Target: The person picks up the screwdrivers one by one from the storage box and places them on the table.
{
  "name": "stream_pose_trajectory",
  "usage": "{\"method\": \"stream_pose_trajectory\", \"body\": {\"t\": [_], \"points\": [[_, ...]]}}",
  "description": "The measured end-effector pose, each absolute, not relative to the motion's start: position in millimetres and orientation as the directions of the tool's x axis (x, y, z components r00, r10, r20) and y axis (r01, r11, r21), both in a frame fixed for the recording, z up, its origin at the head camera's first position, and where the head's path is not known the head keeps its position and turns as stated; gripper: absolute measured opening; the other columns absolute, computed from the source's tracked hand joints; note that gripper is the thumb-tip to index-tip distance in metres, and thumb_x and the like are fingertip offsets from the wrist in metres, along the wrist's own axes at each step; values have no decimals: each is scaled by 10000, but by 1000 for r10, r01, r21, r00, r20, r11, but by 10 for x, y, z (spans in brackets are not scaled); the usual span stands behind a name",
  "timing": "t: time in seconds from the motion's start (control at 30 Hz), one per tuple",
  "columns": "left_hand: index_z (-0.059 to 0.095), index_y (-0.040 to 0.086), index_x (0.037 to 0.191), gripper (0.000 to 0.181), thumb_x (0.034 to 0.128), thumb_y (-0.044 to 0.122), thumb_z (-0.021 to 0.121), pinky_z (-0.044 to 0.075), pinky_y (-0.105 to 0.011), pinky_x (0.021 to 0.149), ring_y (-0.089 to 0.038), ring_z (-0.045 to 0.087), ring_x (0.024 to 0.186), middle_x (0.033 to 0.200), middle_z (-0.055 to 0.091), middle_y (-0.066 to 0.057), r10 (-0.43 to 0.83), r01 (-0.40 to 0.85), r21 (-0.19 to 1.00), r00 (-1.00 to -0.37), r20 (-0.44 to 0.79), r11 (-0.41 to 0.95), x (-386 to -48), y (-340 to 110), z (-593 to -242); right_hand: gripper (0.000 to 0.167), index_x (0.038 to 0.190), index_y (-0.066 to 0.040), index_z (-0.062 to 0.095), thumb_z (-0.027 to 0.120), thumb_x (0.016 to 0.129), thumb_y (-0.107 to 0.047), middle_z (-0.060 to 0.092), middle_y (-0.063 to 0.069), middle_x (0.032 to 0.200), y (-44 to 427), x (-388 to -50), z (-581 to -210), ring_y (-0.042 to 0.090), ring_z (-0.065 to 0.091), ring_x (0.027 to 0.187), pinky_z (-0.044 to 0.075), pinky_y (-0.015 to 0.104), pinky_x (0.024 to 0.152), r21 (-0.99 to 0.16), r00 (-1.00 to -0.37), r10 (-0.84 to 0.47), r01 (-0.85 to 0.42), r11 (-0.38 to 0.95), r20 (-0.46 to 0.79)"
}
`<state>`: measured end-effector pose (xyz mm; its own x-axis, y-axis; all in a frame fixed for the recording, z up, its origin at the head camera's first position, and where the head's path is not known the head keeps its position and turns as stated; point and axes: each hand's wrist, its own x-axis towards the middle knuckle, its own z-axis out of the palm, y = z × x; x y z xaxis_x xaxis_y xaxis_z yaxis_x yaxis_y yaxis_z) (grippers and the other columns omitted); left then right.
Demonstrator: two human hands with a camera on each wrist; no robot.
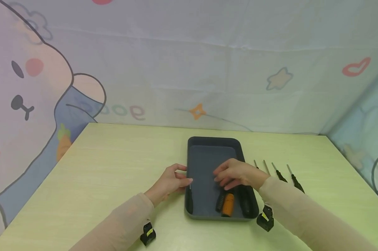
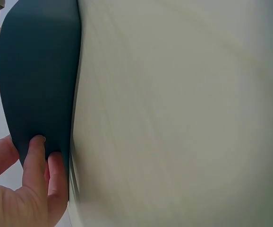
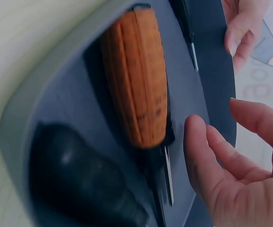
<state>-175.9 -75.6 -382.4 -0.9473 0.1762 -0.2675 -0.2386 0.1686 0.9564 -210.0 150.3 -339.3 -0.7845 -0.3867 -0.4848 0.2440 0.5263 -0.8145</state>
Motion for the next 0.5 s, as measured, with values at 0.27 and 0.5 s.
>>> {"method": "stream_pose_trajectory", "body": {"t": [0.27, 0.5], "points": [[454, -27, 1264, 487, 836, 22, 682, 547, -373, 752, -236, 634, 846, 1066, 539, -222, 175, -243, 955, -946, -272, 171, -1765, -754, -3825, 409, 1200, 115, 542, 629, 817, 1, 636, 155, 928, 1339, -2065, -3471, 195, 610, 741, 559, 321, 668, -810, -742, -410, 302, 502, -531], [456, -24, 1263, 481, 837, 17, 678, 548, -368, 746, -226, 630, 838, 1060, 537, -215, 174, -245, 955, -946, -274, 168, -1777, -754, -3842, 336, 1129, 131, 575, 621, 813, 24, 647, 160, 910, 1270, -1994, -3528, 178, 627, 707, 559, 320, 693, -819, -712, -443, 338, 463, -544]]}}
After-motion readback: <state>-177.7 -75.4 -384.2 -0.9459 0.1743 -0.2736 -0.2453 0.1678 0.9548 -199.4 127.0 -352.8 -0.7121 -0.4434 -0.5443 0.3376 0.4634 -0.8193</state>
